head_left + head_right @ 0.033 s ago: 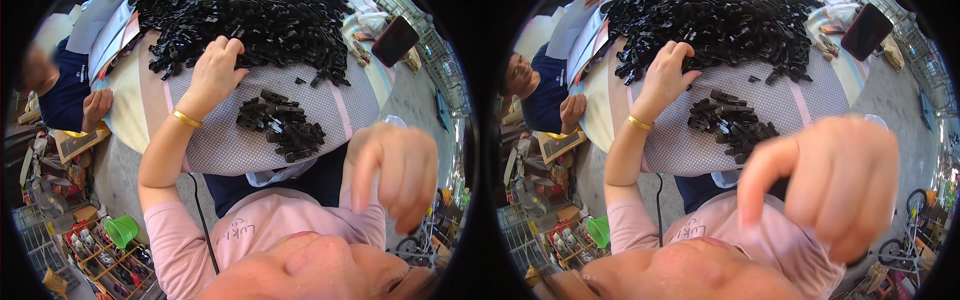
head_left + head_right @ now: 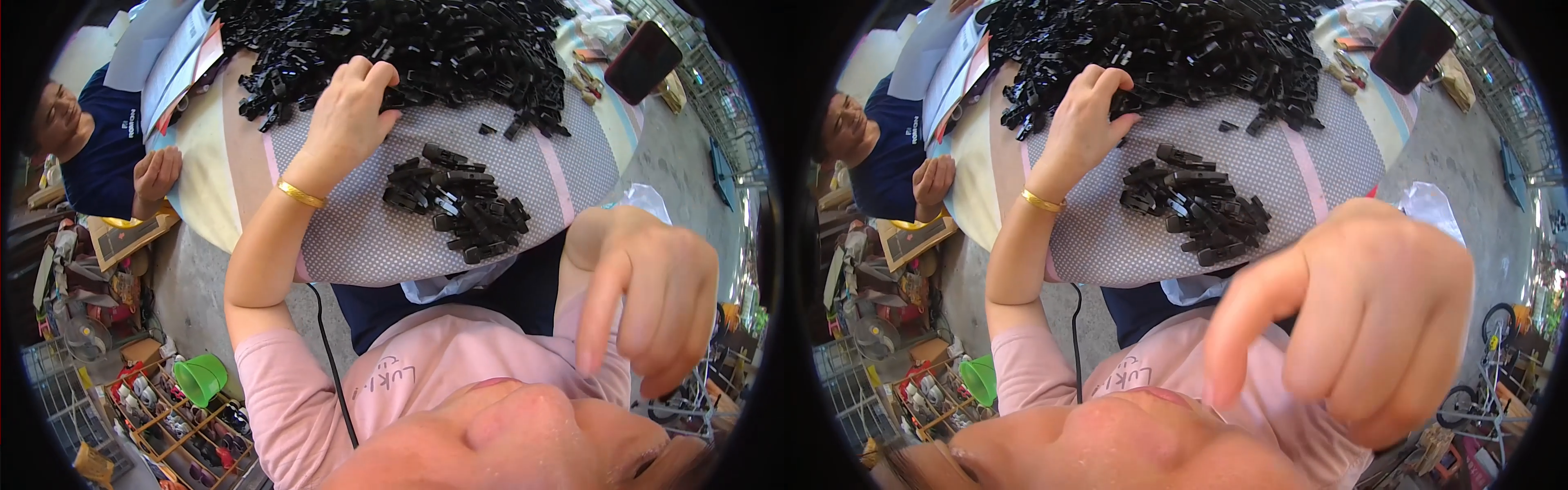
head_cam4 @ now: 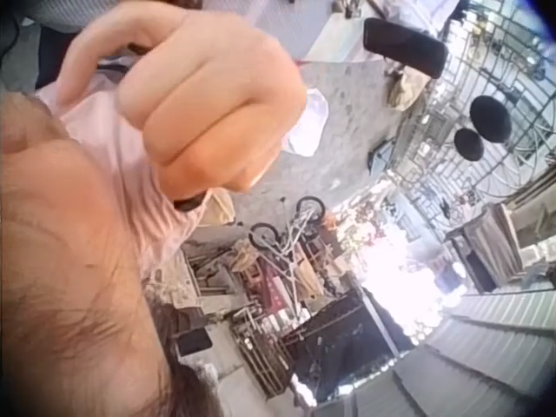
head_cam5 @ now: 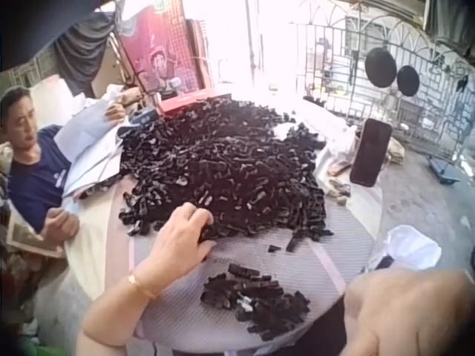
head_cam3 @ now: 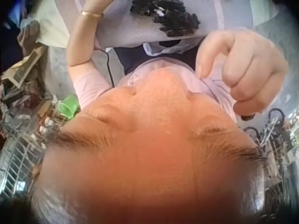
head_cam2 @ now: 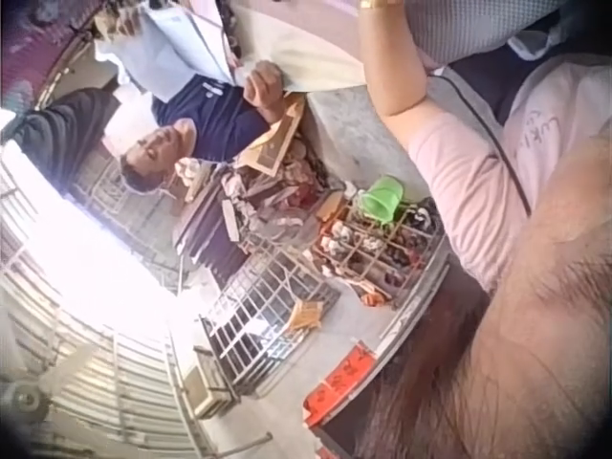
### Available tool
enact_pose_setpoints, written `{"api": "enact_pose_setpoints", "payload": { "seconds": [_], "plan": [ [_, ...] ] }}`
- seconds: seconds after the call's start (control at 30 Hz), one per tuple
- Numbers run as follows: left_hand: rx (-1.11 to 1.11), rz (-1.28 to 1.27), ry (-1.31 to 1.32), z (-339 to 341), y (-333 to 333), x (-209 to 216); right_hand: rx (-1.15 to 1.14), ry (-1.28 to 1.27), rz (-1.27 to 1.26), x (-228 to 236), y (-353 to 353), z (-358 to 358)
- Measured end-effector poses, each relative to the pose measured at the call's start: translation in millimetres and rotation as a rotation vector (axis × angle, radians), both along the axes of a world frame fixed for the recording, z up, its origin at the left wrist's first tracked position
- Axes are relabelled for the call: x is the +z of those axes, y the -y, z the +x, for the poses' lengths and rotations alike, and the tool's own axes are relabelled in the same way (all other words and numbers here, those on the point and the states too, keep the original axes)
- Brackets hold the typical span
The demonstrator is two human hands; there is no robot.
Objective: Sort and inspect small black plastic parts.
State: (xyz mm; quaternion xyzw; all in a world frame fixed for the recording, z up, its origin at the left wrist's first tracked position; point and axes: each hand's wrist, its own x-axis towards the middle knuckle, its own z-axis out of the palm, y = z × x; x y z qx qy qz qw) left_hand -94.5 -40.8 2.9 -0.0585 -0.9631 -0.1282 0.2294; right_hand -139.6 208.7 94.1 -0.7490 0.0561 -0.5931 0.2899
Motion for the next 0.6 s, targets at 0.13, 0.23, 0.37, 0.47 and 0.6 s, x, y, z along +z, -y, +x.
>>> {"api": "enact_pose_setpoints", "payload": {
  "seconds": [0.13,0.23,0.37,0.47,0.6],
  "plan": [
    [-0.131,0.142,0.009,-6.5,15.4,12.5,0.008,0.050,-0.090,8.8,-3.4,11.2],
    [0.096,0.070,-0.161,-7.5,36.1,31.7,-0.088,0.017,-0.138,6.1,-6.9,14.9],
    [0.288,-0.030,0.050,1.0,79.2,29.5,-0.152,-0.035,-0.198,9.6,-6.3,15.6],
    [0.227,-0.024,0.192,0.1,81.2,25.8,-0.028,-0.205,-0.077,18.0,-6.9,13.6],
    [0.266,-0.131,0.321,5.6,68.1,27.1,-0.072,-0.204,-0.134,12.0,-5.8,20.4]
  ]
}}
